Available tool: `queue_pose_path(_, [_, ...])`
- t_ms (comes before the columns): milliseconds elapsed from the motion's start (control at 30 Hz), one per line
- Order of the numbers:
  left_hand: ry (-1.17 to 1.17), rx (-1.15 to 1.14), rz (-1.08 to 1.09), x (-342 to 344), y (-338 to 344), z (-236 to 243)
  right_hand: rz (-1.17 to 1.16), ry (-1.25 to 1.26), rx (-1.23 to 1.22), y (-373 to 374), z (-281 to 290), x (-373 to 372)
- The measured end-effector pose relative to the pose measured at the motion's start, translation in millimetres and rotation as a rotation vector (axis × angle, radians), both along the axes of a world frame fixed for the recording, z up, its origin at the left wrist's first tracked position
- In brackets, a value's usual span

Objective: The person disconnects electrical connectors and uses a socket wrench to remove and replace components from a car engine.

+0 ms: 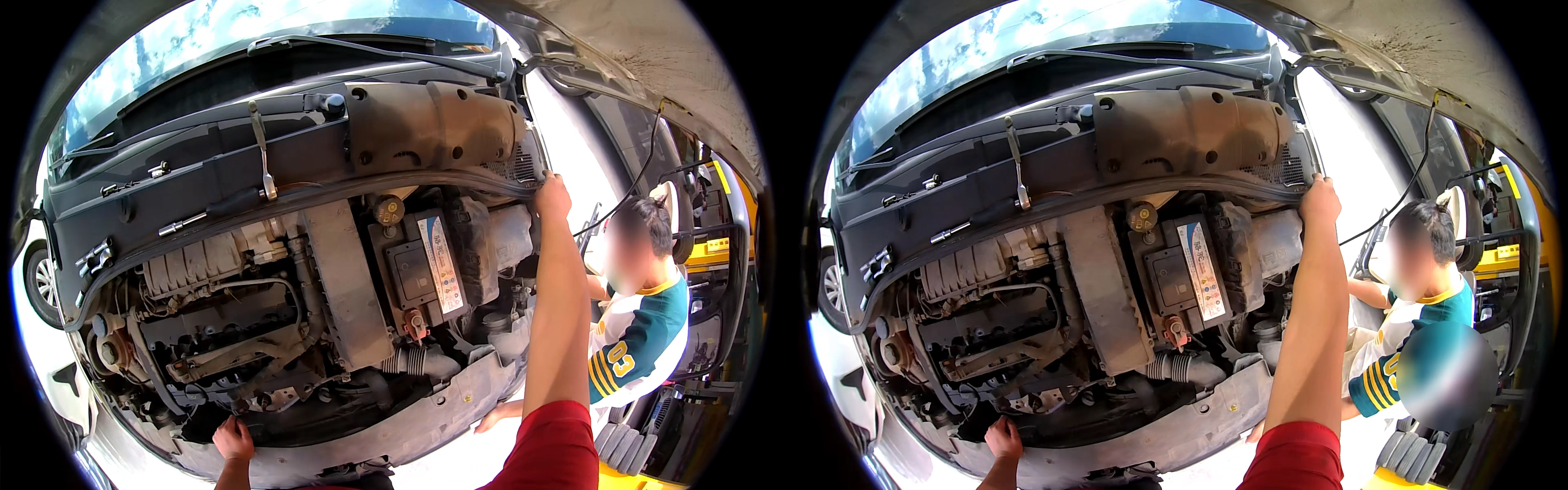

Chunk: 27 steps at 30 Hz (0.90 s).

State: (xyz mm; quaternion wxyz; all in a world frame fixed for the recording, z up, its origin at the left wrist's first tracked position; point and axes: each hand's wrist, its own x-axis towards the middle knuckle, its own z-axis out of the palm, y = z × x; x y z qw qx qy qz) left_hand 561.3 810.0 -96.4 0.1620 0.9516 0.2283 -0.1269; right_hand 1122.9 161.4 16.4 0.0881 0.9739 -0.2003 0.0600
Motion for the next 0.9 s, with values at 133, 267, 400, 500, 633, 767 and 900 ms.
queue_pose_path(133, [0.022,0.022,0.055,-2.5,-0.5,8.9,0.208,0.122,-0.188,-23.1,-27.3,36.2])
queue_pose_path(267, [0.156,0.062,0.009,8.1,4.9,10.5,0.530,0.290,-0.368,-76.5,-13.8,39.2])
queue_pose_path(400, [0.186,0.002,0.043,20.2,0.0,17.8,0.602,0.183,-0.528,-89.4,-14.3,27.0])
queue_pose_path(500, [0.164,-0.008,0.068,8.8,0.9,17.1,0.392,-0.123,-0.280,-50.3,-20.7,1.0])
queue_pose_path(633, [0.119,-0.026,0.094,9.9,-4.2,14.2,0.044,-0.510,0.305,13.2,-3.5,-54.3])
queue_pose_path(767, [0.076,-0.027,0.096,5.8,-1.4,14.4,0.379,-0.545,0.742,101.3,-13.2,-196.2])
queue_pose_path(900, [0.018,-0.017,0.080,3.3,0.8,12.5,0.295,-0.157,1.166,223.4,-20.1,-381.8])
